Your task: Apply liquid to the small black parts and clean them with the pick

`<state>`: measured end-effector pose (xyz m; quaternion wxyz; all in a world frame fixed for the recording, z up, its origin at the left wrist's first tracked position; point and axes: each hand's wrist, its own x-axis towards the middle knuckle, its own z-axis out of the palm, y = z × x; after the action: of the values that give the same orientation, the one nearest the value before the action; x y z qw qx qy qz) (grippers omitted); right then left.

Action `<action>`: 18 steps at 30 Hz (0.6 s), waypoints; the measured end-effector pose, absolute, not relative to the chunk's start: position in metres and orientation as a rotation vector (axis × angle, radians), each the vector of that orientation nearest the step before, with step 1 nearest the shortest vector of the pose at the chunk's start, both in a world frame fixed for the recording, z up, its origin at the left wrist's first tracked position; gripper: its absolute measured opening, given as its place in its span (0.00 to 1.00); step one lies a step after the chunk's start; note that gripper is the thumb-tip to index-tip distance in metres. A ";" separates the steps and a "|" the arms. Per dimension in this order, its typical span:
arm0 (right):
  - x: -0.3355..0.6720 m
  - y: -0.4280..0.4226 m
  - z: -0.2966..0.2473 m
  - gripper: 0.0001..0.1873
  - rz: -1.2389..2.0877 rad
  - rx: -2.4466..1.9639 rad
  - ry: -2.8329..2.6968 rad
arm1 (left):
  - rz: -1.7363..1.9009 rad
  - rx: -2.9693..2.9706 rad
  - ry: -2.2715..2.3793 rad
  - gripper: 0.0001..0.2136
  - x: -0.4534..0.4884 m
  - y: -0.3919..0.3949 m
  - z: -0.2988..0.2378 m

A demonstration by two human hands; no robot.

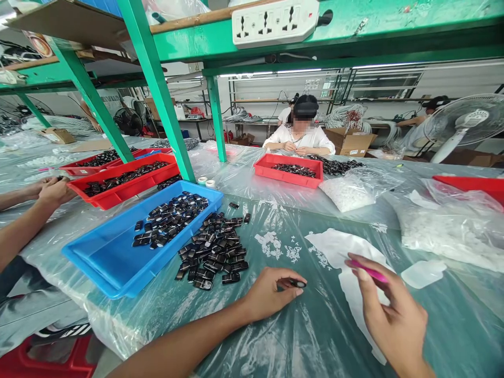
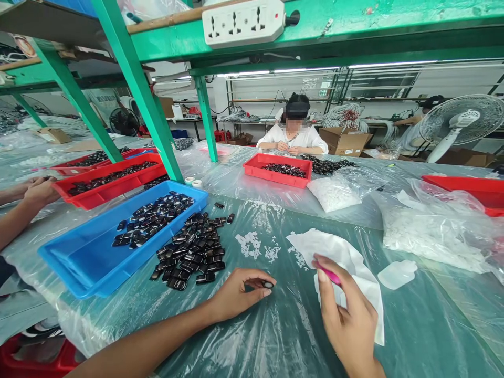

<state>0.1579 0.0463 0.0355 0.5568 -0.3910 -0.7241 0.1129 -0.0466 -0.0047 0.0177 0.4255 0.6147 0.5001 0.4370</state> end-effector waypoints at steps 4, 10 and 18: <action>0.183 0.080 0.021 0.16 -0.112 -1.338 -2.135 | 1.009 1.569 1.242 0.12 -0.046 -0.007 0.021; 0.209 0.099 -0.005 0.22 -0.482 -1.424 -2.266 | 0.955 1.610 1.181 0.13 -0.045 -0.011 0.023; 0.153 0.072 0.028 0.17 0.495 -1.284 -2.302 | 0.934 1.670 1.167 0.14 -0.045 -0.012 0.016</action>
<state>0.1531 0.0722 0.0283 0.2277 -0.4662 -0.8357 0.1799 -0.0446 -0.0124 0.0156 0.4351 0.6708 0.4689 0.3752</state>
